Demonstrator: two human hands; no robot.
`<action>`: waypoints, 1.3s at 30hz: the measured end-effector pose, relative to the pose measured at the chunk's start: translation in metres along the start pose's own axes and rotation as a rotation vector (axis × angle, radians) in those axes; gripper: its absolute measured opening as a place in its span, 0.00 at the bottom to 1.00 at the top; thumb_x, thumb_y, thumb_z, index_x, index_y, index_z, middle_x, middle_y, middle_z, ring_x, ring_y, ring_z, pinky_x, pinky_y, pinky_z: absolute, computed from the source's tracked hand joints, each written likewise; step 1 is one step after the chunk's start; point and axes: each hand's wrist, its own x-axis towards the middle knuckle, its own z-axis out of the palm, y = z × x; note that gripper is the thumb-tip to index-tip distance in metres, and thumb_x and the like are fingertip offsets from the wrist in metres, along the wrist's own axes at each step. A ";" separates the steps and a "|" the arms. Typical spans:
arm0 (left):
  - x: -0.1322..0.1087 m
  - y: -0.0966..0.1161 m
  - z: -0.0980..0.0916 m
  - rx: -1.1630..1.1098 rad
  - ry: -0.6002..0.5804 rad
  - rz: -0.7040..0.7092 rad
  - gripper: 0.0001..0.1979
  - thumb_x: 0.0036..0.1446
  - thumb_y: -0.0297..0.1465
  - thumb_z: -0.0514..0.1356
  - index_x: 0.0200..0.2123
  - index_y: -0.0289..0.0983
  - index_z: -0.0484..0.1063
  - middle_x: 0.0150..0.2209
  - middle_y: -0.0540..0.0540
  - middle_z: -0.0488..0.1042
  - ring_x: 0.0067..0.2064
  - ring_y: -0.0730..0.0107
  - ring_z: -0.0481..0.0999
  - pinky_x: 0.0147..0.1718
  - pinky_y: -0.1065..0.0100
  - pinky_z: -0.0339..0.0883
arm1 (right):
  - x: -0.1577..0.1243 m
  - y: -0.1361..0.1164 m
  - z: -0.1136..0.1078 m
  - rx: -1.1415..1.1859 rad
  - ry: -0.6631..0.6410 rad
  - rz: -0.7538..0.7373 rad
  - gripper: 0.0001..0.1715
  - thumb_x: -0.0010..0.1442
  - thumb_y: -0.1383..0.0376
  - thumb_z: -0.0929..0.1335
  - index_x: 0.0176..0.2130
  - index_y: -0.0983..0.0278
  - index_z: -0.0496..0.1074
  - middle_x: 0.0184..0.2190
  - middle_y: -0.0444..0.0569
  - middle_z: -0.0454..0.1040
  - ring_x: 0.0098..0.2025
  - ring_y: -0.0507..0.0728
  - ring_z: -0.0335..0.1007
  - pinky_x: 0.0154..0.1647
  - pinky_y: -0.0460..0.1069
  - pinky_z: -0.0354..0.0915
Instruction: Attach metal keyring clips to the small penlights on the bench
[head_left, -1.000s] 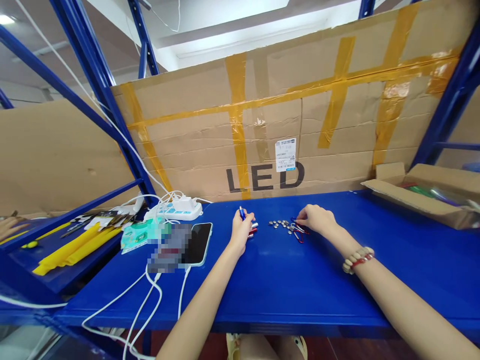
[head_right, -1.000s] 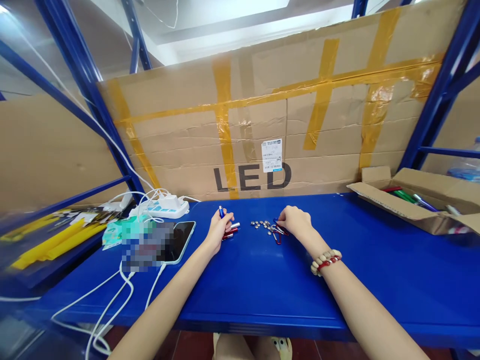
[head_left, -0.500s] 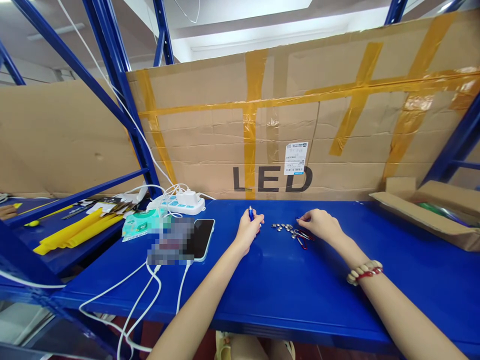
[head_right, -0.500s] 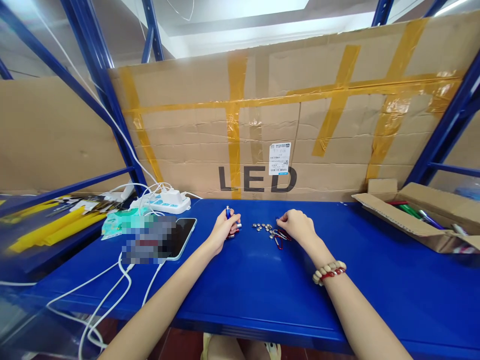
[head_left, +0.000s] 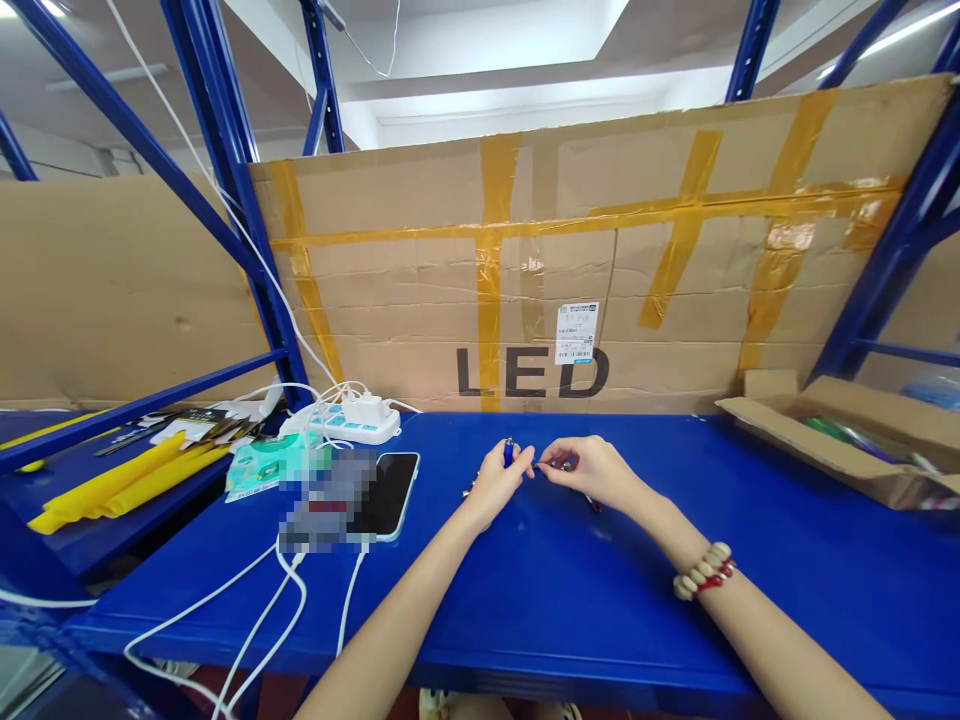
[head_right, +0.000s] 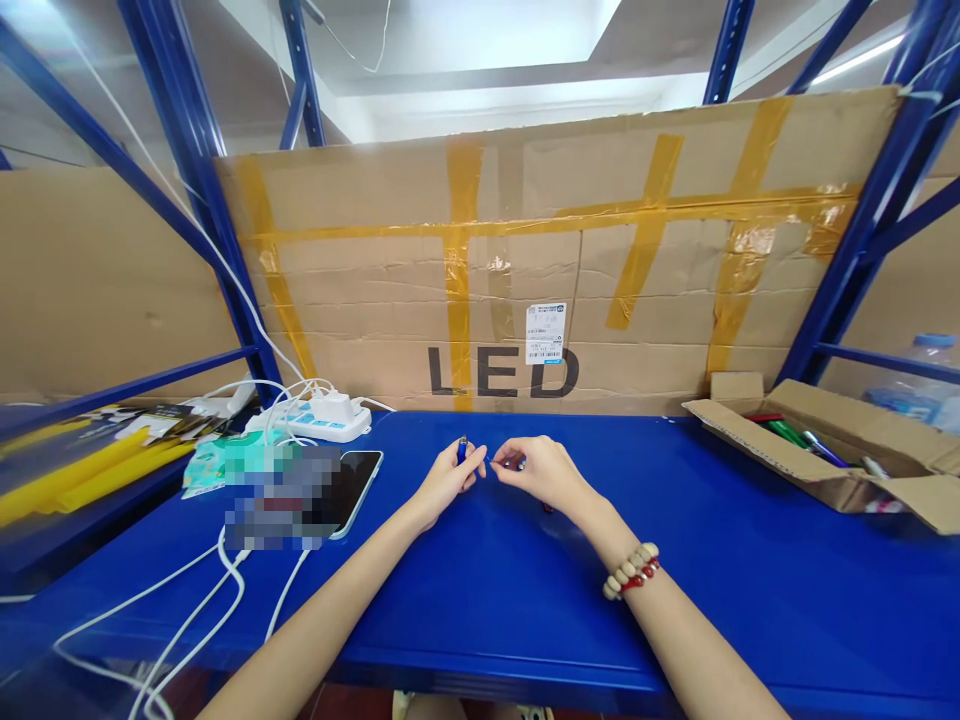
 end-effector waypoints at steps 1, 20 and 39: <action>0.000 0.000 0.000 -0.008 -0.001 0.000 0.16 0.52 0.40 0.56 0.25 0.37 0.54 0.21 0.54 0.65 0.19 0.83 0.55 0.21 0.76 0.50 | -0.001 -0.003 0.002 0.003 -0.006 -0.021 0.10 0.52 0.58 0.66 0.31 0.60 0.75 0.26 0.43 0.77 0.27 0.51 0.70 0.30 0.45 0.62; 0.004 -0.001 -0.005 0.223 0.154 0.152 0.07 0.52 0.25 0.51 0.25 0.38 0.53 0.21 0.55 0.64 0.25 0.78 0.68 0.29 0.75 0.59 | 0.003 0.004 0.013 -0.017 0.059 -0.156 0.19 0.59 0.55 0.63 0.47 0.59 0.70 0.36 0.46 0.77 0.35 0.53 0.72 0.33 0.46 0.64; 0.002 -0.005 -0.010 0.576 0.039 0.356 0.08 0.58 0.28 0.47 0.25 0.39 0.55 0.23 0.53 0.64 0.26 0.74 0.64 0.28 0.73 0.57 | 0.003 0.008 0.022 -0.174 0.012 -0.395 0.17 0.65 0.60 0.57 0.40 0.65 0.71 0.30 0.50 0.71 0.33 0.55 0.67 0.33 0.47 0.61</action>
